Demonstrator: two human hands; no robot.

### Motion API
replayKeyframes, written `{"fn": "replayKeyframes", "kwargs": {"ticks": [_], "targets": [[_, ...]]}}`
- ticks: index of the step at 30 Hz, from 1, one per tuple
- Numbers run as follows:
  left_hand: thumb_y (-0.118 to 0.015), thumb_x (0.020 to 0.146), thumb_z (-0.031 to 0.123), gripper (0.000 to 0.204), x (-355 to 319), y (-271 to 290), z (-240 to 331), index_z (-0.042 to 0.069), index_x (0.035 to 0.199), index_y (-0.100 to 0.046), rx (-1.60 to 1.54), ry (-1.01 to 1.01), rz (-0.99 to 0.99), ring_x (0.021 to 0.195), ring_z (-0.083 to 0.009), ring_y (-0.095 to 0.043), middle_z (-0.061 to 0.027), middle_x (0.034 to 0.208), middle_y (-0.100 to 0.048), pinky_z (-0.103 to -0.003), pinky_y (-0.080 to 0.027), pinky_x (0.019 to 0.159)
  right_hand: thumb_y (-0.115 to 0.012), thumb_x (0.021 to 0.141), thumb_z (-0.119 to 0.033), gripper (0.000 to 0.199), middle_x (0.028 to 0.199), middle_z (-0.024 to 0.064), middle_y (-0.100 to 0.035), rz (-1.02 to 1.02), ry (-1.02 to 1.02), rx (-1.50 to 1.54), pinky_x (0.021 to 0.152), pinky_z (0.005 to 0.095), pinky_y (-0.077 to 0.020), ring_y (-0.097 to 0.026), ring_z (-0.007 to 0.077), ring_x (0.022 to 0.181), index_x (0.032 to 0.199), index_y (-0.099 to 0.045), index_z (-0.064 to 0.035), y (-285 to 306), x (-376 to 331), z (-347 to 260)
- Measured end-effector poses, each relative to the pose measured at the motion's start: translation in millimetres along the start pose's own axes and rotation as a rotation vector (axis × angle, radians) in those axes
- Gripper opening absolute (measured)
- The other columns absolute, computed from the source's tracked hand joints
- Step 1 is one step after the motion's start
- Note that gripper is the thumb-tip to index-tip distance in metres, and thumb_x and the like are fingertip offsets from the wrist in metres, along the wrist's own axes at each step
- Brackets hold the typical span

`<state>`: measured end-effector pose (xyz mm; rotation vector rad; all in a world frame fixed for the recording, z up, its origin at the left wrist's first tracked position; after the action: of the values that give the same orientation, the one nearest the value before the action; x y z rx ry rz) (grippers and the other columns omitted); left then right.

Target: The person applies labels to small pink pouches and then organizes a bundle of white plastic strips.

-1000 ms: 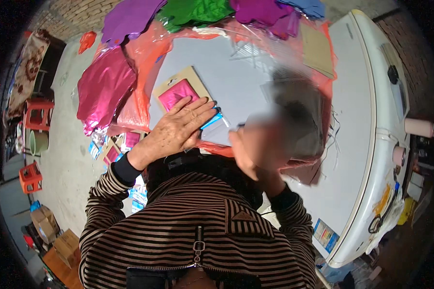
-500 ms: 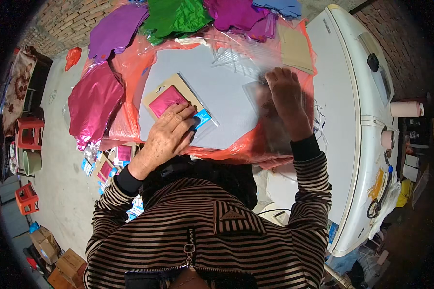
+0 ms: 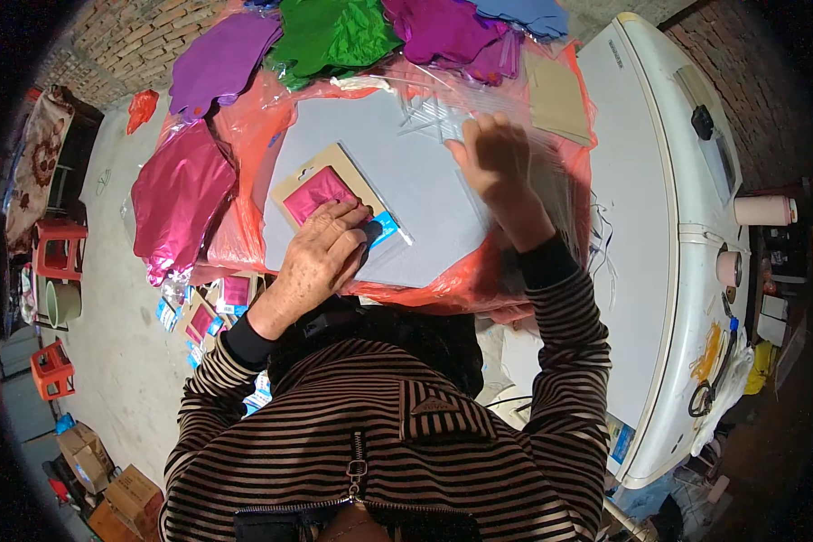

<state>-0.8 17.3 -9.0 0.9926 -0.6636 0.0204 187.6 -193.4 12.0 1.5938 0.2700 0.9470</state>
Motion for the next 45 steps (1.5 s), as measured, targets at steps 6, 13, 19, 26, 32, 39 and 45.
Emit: {"fn": "replayKeyframes", "kwargs": {"ticks": [6, 13, 19, 26, 32, 39, 45], "targets": [[-0.073, 0.071, 0.002, 0.024, 2, 3, 0, 0.003, 0.091, -0.06, -0.016, -0.002, 0.009, 0.12, -0.0318, -0.057, -0.0126, 0.118, -0.064, -0.047, -0.045, 0.103, -0.076, 0.077, -0.019, 0.022, 0.085, 0.0117, -0.063, -0.012, -0.093, 0.04, 0.074, 0.0437, -0.0487, -0.061, 0.0321, 0.086, 0.081, -0.058, -0.007, -10, 12, -4], [-0.072, 0.074, 0.006, 0.022, 9, 4, -6, 0.002, 0.094, -0.062, 0.019, 0.0, 0.003, 0.116, -0.0291, -0.057, -0.011, 0.117, -0.063, -0.043, -0.044, 0.098, -0.076, 0.077, -0.021, 0.024, 0.085, 0.0127, -0.063, -0.243, -0.408, -0.121, 0.073, 0.0433, -0.0493, -0.062, 0.0333, 0.087, 0.084, -0.059, -0.0069, -8, 18, 9], [-0.071, 0.076, 0.007, 0.021, 7, 0, -6, 0.002, 0.095, -0.063, 0.002, 0.008, 0.007, 0.113, -0.0284, -0.057, -0.01, 0.116, -0.063, -0.042, -0.044, 0.095, -0.074, 0.078, -0.018, 0.02, 0.083, 0.0126, -0.063, -0.009, -0.069, 0.092, 0.068, 0.0434, -0.0495, -0.062, 0.0336, 0.082, 0.084, -0.059, -0.0063, -3, 12, 3], [-0.071, 0.076, 0.007, 0.022, 5, 0, -6, 0.003, 0.095, -0.063, -0.013, 0.016, 0.005, 0.112, -0.0281, -0.057, -0.0094, 0.115, -0.063, -0.042, -0.043, 0.096, -0.074, 0.078, -0.018, 0.02, 0.081, 0.0126, -0.063, 0.064, -0.039, 0.198, 0.068, 0.045, -0.0492, -0.062, 0.0346, 0.081, 0.085, -0.059, -0.0063, -17, 10, -21], [-0.071, 0.075, 0.007, 0.022, 4, 0, -7, 0.003, 0.096, -0.063, -0.007, 0.011, 0.013, 0.112, -0.0275, -0.057, -0.0091, 0.115, -0.063, -0.042, -0.043, 0.097, -0.069, 0.079, -0.022, 0.019, 0.075, 0.0146, -0.062, -0.124, -0.265, 0.108, 0.067, 0.0441, -0.0487, -0.062, 0.034, 0.075, 0.085, -0.058, -0.0066, -32, 18, -14], [-0.072, 0.075, 0.007, 0.023, 3, -2, -8, 0.004, 0.096, -0.063, -0.006, 0.01, 0.021, 0.112, -0.0272, -0.057, -0.0091, 0.115, -0.063, -0.042, -0.043, 0.097, -0.063, 0.082, -0.022, 0.016, 0.067, 0.0141, -0.057, 0.016, -0.28, 0.389, 0.06, 0.0404, -0.0452, -0.058, 0.0298, 0.062, 0.083, -0.059, -0.0059, 9, 53, 22], [-0.072, 0.075, 0.007, 0.024, 3, -4, -7, 0.004, 0.097, -0.062, 0.001, -0.005, 0.035, 0.111, -0.027, -0.057, -0.0091, 0.113, -0.063, -0.041, -0.044, 0.097, -0.06, 0.084, -0.015, 0.011, 0.065, 0.0123, -0.053, 0.003, -0.022, 0.252, 0.058, 0.0362, -0.0436, -0.053, 0.0246, 0.057, 0.083, -0.059, -0.0036, 18, 9, 29]]}}
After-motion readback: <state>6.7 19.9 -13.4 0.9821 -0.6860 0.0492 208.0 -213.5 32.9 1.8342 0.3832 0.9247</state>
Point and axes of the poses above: each hand's wrist, its own x-axis towards the middle knuckle, its own y-axis out of the back of the hand, z = x × y, the point moved 2 cm from there along x, towards the middle knuckle
